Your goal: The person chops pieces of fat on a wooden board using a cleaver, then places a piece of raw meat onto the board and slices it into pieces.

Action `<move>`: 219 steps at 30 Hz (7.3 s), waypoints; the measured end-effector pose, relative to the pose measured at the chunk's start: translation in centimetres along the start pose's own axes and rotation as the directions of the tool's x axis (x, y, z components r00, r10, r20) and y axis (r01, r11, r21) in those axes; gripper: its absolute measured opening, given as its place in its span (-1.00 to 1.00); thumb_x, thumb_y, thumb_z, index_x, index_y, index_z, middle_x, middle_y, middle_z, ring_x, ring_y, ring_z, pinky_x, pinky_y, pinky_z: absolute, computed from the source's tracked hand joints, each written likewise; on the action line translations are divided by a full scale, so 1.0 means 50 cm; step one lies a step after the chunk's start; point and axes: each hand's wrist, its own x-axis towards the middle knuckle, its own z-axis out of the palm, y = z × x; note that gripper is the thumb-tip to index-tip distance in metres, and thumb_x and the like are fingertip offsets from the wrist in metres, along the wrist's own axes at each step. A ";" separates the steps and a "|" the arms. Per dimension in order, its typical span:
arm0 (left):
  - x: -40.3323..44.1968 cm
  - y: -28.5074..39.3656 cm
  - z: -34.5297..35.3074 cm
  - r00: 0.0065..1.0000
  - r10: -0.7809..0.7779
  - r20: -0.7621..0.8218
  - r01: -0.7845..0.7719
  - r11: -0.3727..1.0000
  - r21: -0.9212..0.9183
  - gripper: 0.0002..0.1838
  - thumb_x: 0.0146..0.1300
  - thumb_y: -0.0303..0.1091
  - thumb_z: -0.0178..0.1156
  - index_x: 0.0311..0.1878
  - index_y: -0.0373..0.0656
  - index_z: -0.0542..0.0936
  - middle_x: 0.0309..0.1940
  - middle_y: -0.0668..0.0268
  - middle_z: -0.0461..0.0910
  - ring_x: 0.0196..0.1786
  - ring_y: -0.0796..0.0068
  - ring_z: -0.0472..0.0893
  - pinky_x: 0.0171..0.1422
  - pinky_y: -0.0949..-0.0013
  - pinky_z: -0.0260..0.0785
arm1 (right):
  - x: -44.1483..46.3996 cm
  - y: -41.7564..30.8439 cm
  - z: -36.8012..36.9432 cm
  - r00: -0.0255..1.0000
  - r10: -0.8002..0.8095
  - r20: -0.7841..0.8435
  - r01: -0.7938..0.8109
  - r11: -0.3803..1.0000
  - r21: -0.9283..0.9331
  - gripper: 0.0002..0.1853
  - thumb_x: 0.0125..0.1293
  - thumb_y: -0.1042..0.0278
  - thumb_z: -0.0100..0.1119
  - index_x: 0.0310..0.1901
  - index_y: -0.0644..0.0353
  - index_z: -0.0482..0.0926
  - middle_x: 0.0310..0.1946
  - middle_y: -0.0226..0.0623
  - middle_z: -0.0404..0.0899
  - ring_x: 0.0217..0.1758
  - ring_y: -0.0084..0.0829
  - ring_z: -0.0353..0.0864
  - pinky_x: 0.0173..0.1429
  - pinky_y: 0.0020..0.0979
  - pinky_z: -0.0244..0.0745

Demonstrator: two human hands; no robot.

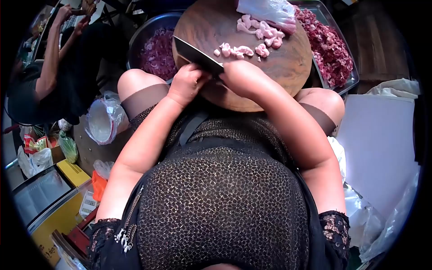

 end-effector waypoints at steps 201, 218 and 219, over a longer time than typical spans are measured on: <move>0.237 -0.004 0.120 0.994 -0.111 -0.013 0.111 0.994 0.018 -0.77 0.08 -0.53 0.23 -0.15 -0.18 0.67 -0.30 0.18 0.66 -0.13 0.25 0.65 0.01 0.32 0.51 | -0.156 0.232 -0.078 0.892 0.452 0.009 -0.238 0.453 0.859 -0.75 0.44 0.26 0.09 -0.36 0.24 0.45 -0.69 -0.43 0.37 -0.74 -0.53 0.40 -0.66 -0.42 0.30; 0.171 0.033 0.103 0.977 -0.189 0.100 0.198 0.976 -0.087 -0.84 0.16 -0.44 0.30 -0.19 -0.22 0.71 -0.22 0.18 0.69 -0.13 0.24 0.68 0.01 0.32 0.52 | -0.148 0.208 -0.069 0.916 0.377 0.140 -0.337 0.530 0.778 -0.77 0.45 0.29 0.12 -0.35 0.21 0.43 -0.69 -0.49 0.37 -0.76 -0.59 0.36 -0.69 -0.47 0.25; 0.175 0.039 0.105 0.977 -0.190 0.100 0.199 0.976 -0.091 -0.84 0.16 -0.44 0.30 -0.19 -0.22 0.71 -0.22 0.18 0.69 -0.13 0.24 0.68 0.01 0.32 0.52 | -0.146 0.203 -0.067 0.911 0.395 0.121 -0.345 0.566 0.748 -0.76 0.44 0.29 0.12 -0.36 0.21 0.42 -0.69 -0.49 0.37 -0.76 -0.59 0.37 -0.69 -0.47 0.25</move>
